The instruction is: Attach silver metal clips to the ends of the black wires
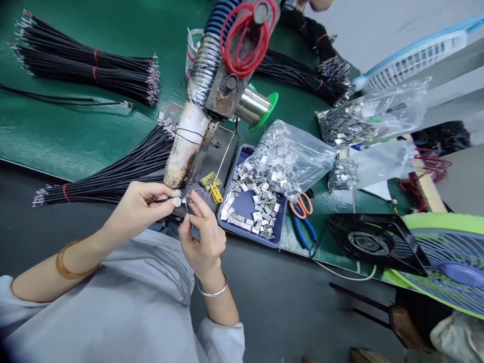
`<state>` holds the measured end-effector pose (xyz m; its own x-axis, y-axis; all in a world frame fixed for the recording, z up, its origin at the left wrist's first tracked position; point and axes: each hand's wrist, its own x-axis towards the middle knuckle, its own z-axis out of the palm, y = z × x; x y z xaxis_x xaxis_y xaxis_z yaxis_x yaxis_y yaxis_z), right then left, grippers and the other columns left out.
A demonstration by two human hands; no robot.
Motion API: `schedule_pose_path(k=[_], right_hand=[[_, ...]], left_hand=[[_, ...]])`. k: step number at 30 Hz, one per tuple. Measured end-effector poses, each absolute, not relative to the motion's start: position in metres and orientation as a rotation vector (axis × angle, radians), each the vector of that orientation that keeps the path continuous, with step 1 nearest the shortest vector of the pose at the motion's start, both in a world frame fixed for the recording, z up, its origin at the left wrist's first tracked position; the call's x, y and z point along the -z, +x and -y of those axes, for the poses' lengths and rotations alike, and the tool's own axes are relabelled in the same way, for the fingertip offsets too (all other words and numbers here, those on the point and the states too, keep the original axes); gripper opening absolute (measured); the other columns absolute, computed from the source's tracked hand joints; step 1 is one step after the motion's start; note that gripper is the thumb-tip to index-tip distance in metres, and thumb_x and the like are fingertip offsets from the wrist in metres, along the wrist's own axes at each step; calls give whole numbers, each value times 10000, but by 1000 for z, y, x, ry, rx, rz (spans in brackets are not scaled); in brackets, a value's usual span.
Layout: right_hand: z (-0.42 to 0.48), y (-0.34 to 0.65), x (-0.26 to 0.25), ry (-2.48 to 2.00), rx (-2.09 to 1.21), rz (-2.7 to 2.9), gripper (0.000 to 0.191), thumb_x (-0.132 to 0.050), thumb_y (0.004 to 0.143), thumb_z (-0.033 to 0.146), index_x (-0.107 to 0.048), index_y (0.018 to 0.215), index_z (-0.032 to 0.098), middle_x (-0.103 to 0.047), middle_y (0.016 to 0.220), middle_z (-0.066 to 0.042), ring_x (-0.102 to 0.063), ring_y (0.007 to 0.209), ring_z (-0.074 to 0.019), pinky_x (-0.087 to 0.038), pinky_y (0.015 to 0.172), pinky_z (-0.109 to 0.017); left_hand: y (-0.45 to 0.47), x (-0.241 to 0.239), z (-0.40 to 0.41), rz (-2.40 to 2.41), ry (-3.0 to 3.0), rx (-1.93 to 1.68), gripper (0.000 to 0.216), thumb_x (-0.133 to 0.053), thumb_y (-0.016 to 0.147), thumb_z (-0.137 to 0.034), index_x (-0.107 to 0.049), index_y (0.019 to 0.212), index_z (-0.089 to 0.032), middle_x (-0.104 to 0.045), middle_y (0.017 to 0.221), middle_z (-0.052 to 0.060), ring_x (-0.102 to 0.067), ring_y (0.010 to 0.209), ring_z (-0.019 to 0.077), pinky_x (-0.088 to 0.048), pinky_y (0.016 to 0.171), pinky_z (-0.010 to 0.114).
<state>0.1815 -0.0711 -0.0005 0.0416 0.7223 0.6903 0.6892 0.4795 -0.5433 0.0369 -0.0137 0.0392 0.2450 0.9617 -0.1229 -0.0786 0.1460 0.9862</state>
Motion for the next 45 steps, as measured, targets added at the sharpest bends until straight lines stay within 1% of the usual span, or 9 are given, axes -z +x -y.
schedule_pose_path(k=[4,9,14,19,25,29,34,39,45], right_hand=[[71,180,-2,-1240,-57,1670,163,-667,946,90,-610,988,237,-778,1273,-95,-802,1067,-221,-732,836,-348],[71,179,-8,-1254,-33,1676,177,-691,930,79,-616,984,230,-773,1270,-101,-784,1121,-222,-725,873,-338],[73,179,-10,-1273,-29,1679,175,-696,925,90,-613,954,242,-776,1247,-90,-793,1074,-217,-726,853,-345],[72,181,-8,-1284,-49,1654,171,-693,924,82,-623,960,234,-794,1180,-84,-800,1020,-192,-713,827,-299],[69,177,-12,-1280,30,1663,185,-729,902,62,-671,980,219,-798,1160,-77,-804,985,-188,-708,843,-299],[70,177,-11,-1257,42,1641,183,-724,889,39,-649,925,201,-807,1111,-89,-803,974,-180,-699,807,-263],[68,180,-11,-1287,60,1676,159,-712,917,67,-655,946,213,-818,1043,-67,-804,918,-168,-682,782,-261],[65,177,-16,-1272,101,1669,150,-723,918,60,-686,955,200,-812,1040,-81,-798,894,-154,-671,805,-251],[71,178,-10,-1276,127,1691,178,-730,900,66,-642,914,220,-818,1080,-80,-811,859,-166,-686,759,-254]], left_hand=[[38,-40,15,-1053,1145,-998,169,-659,735,-262,-684,638,-125,-354,513,-65,-248,494,51,-197,429,185],[37,-43,16,-1060,1182,-1011,182,-644,753,-254,-697,642,-120,-366,522,-57,-261,498,54,-209,444,192],[36,-43,16,-1055,1163,-1013,171,-647,738,-241,-714,643,-116,-385,519,-56,-268,498,54,-217,445,190],[37,-42,16,-1030,1158,-983,161,-645,722,-220,-713,622,-115,-432,522,-56,-260,498,45,-233,440,178],[36,-46,17,-1030,1217,-1053,173,-635,741,-197,-748,649,-104,-414,517,-59,-257,497,38,-190,428,165],[35,-43,17,-1024,1216,-1022,175,-624,737,-173,-767,663,-104,-494,551,-46,-277,500,32,-202,429,152],[35,-39,18,-1040,1203,-960,187,-620,744,-182,-786,707,-106,-607,614,-27,-363,517,37,-306,465,136],[34,-42,19,-1036,1284,-1036,189,-623,771,-174,-792,725,-103,-556,566,-46,-292,505,33,-266,448,132],[33,-37,20,-1039,1271,-952,216,-615,777,-186,-810,756,-97,-604,614,-22,-346,525,41,-272,457,140]])
